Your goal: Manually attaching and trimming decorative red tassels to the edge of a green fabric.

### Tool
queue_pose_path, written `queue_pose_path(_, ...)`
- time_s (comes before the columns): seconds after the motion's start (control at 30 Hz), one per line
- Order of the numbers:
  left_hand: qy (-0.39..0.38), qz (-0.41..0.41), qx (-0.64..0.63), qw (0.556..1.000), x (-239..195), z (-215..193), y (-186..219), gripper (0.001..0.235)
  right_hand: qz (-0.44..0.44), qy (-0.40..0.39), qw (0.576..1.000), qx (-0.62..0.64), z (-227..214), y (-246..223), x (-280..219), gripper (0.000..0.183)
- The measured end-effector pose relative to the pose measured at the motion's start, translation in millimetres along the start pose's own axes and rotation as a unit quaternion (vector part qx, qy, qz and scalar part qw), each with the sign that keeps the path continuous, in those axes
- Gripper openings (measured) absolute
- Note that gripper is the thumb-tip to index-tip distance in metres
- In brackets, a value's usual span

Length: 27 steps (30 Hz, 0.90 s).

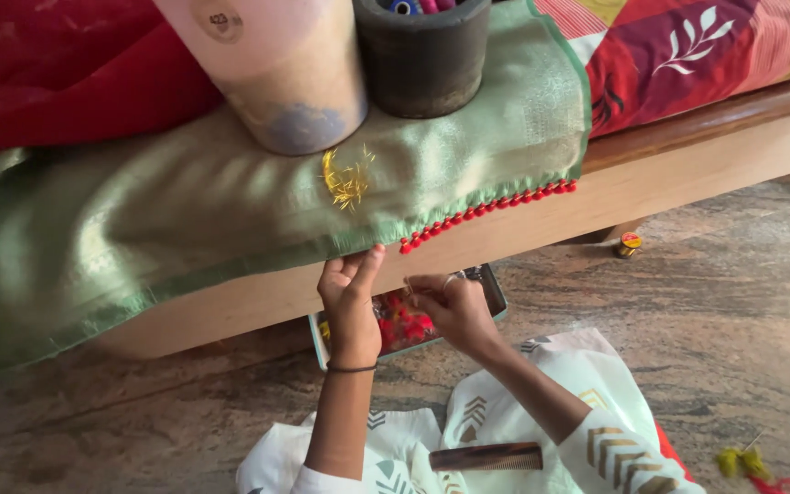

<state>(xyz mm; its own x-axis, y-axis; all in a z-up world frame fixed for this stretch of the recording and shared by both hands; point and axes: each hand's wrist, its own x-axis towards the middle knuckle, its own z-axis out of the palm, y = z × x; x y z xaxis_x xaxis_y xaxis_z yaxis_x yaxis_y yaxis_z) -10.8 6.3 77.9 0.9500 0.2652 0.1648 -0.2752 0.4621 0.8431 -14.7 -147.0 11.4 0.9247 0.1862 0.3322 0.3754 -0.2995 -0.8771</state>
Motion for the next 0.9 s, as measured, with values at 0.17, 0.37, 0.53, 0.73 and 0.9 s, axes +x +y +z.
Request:
queue_pose_path(0.17, -0.002, 0.011, 0.038, 0.999, 5, -1, -9, 0.028, 0.172, 0.071, 0.939, 0.288, 9, -6, 12, 0.017)
queue_pose_path(0.37, -0.002, 0.023, 0.024, 0.999, 2, 5, -6, 0.037, 0.166, 0.059, 0.913, 0.369, 6, -10, 20, 0.017)
queue_pose_path(0.53, -0.012, 0.023, 0.018, 0.999, 0, 6, -1, 0.039, 0.145, 0.076, 0.919, 0.359, 8, -13, 21, 0.014)
queue_pose_path(0.73, -0.012, 0.012, 0.036, 0.999, 4, 0, -4, 0.035, 0.147, 0.09, 0.924, 0.342, 12, -22, 21, 0.011)
queue_pose_path(0.9, -0.014, 0.005, 0.033, 0.999, 8, -8, -16, 0.031, 0.137, 0.088, 0.929, 0.331, 18, -18, 24, 0.009)
